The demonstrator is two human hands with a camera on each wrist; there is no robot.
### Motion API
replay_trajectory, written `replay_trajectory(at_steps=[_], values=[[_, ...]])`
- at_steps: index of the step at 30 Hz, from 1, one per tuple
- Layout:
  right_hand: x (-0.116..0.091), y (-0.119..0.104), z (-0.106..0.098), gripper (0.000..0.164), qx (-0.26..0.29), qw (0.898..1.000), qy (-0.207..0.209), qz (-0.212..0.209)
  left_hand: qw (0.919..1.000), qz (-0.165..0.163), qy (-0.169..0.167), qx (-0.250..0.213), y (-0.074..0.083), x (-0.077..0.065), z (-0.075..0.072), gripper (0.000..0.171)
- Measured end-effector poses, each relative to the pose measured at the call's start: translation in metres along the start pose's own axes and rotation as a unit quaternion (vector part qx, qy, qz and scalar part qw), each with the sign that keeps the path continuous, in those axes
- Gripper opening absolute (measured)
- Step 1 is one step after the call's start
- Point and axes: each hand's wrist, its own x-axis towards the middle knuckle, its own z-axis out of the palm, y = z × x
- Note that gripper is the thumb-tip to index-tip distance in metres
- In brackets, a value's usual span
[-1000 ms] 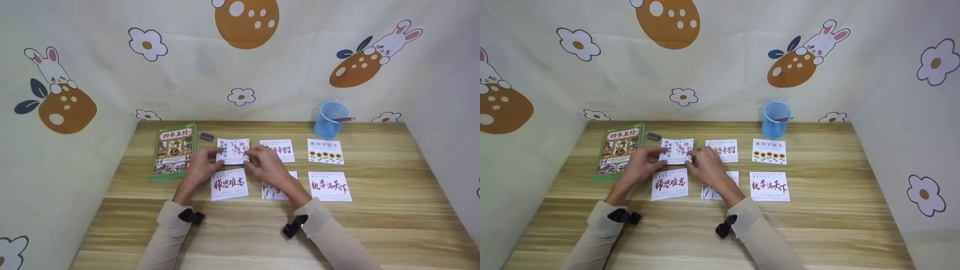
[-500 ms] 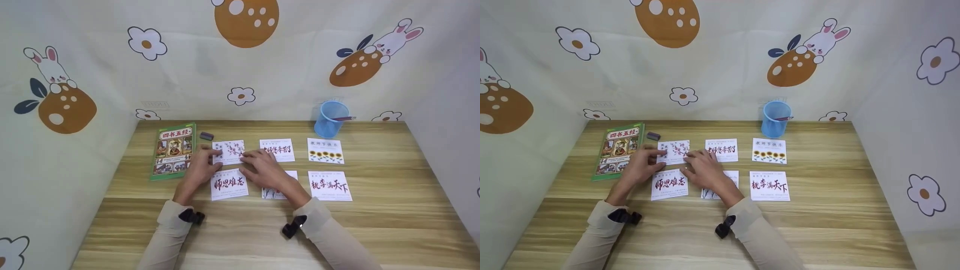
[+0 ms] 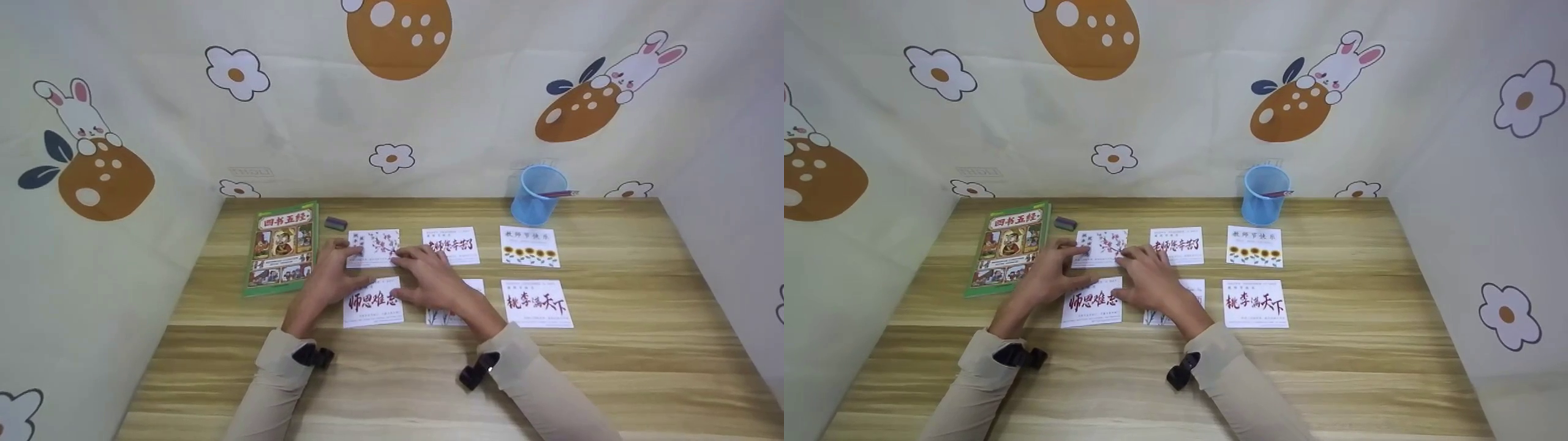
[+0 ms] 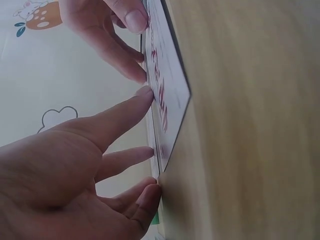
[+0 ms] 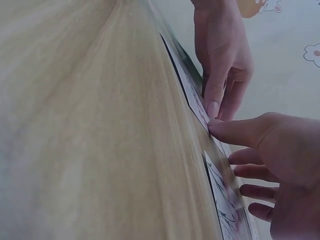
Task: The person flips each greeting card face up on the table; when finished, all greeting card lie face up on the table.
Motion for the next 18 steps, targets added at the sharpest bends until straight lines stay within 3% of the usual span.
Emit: replay_trajectory(at_steps=[11, 18], values=[[-0.0014, -0.0020, 0.0005, 0.071, 0.011, 1.000, 0.010, 0.004, 0.9999, 0.001, 0.009, 0.007, 0.0020, -0.0014, -0.0006, 0.069], [-0.0064, 0.0025, -0.0055, 0.067, 0.032, 0.998, 0.055, -0.004, 0.9962, 0.012, 0.085, 0.010, 0.0072, -0.0012, -0.0003, 0.059]])
